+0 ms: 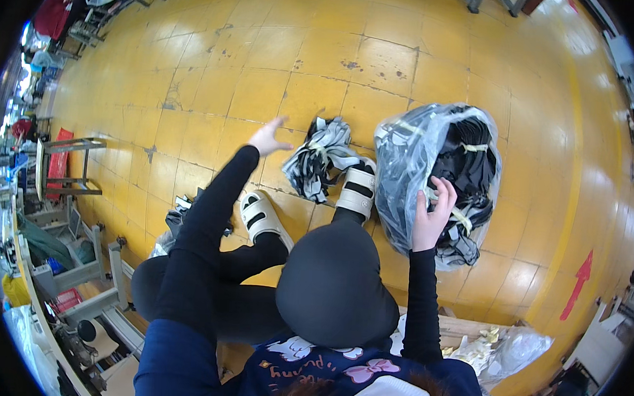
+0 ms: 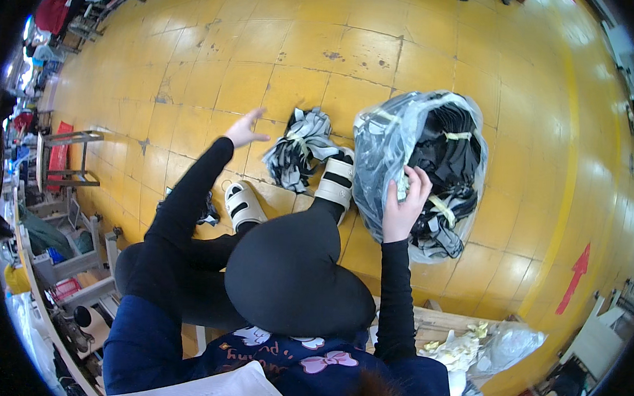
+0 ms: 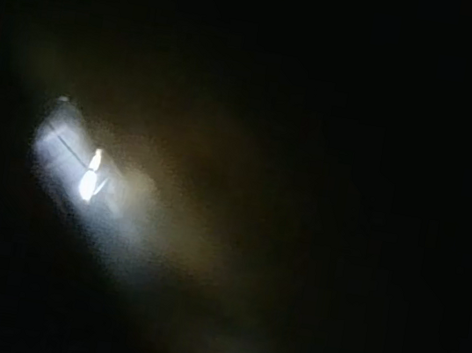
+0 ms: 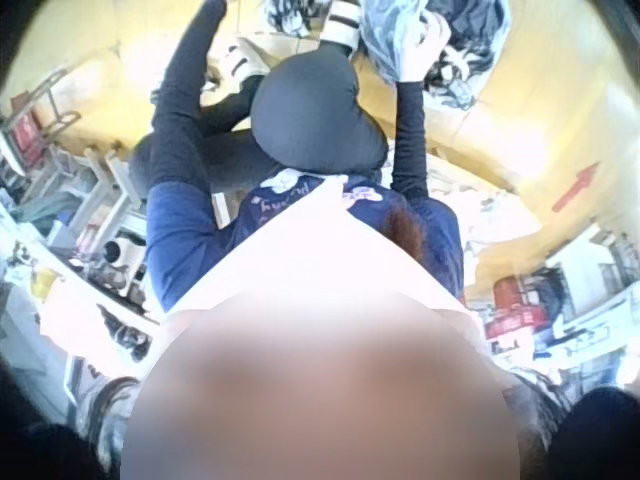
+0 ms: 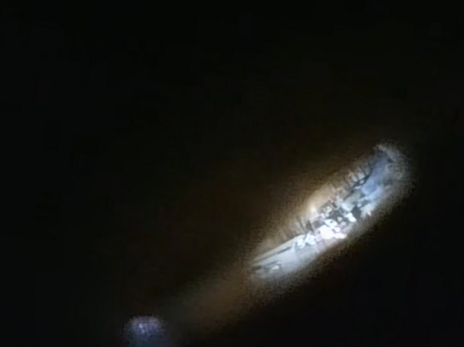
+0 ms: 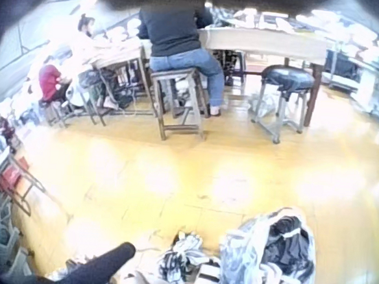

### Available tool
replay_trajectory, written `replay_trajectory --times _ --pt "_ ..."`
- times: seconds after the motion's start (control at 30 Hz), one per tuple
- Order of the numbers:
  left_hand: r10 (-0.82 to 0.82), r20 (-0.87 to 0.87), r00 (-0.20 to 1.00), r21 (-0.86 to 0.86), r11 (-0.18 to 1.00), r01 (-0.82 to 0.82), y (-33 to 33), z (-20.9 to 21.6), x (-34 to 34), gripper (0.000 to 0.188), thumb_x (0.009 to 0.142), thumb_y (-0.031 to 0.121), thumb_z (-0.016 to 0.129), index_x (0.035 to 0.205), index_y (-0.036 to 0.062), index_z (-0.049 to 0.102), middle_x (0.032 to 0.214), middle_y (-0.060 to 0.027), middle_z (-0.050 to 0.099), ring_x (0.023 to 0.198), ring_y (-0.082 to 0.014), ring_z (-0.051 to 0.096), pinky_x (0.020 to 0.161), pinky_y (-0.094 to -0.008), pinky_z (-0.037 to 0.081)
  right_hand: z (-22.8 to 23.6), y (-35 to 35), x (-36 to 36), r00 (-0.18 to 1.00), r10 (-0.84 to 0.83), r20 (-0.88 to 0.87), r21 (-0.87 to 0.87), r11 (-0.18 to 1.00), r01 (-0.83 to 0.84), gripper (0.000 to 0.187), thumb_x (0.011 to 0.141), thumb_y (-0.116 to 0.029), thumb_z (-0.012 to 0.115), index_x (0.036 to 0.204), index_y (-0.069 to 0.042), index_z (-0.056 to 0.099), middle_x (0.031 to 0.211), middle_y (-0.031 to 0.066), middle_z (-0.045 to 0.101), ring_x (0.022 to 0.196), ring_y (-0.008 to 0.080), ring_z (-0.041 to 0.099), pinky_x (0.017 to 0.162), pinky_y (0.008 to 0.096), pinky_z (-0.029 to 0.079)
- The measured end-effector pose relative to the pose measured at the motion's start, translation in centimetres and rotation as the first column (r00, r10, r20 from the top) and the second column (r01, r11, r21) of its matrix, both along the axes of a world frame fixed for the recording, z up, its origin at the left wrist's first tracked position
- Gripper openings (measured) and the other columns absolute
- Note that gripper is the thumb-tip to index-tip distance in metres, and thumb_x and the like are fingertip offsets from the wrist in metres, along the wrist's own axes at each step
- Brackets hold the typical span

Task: The person sits on the floor and unpacks a plastic bag containing black gloves. They remove the gloves, separate them into smaller bundles, and tie each bundle with a rubber band. The tied bundles are placed on the floor next to the bag.

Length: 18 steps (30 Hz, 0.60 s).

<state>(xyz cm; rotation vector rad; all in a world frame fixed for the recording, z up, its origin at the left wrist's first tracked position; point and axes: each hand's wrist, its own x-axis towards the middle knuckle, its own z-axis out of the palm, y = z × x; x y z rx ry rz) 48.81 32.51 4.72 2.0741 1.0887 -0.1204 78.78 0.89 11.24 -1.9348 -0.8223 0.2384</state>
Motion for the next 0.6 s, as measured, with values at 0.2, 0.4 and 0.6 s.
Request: replay_trajectory --times 0.2,0.4,0.6 --pt "0.541 0.241 0.806 -0.157 0.841 -0.518 -8.3 -8.1 -0.5 0.058 0.08 0.018 0.077 0.129 -0.002 0.053 0.124 -0.0204 0.061 0.115 -0.0298 0.06 0.1 -0.0365 0.046 -1.6 3.8 -0.9 0.956 0.291 -0.029 -0.07 0.954 -0.292 0.02 0.087 -0.002 0.064 0.106 -0.004 0.066 0.117 0.0091 0.058 0.103 0.0209 0.058 0.083 0.0304 0.046" --pt "0.751 0.384 0.537 -0.234 0.641 -0.731 -11.0 -8.3 -0.8 0.029 0.083 -0.005 0.06 0.112 -0.0013 0.057 0.1 -0.0107 0.065 0.093 -0.0188 0.064 0.088 -0.0303 0.049 -4.1 7.3 -4.0 0.839 0.462 -0.288 -0.052 0.867 -0.496 0.017 0.087 0.0 0.062 0.103 -0.002 0.065 0.11 0.0107 0.06 0.093 0.0234 0.062 0.086 0.032 0.048" --pt "0.891 0.438 -0.12 -0.502 0.132 -0.854 -13.7 -8.7 -2.8 0.026 0.081 -0.012 0.052 0.101 0.0046 0.048 0.093 -0.0051 0.053 0.078 -0.0152 0.058 0.075 -0.0268 0.047 -7.0 11.2 -7.1 0.656 0.676 -0.335 0.012 0.699 -0.715 0.018 0.087 -0.004 0.06 0.104 -0.004 0.064 0.101 0.0112 0.061 0.096 0.0301 0.062 0.084 0.036 0.049"
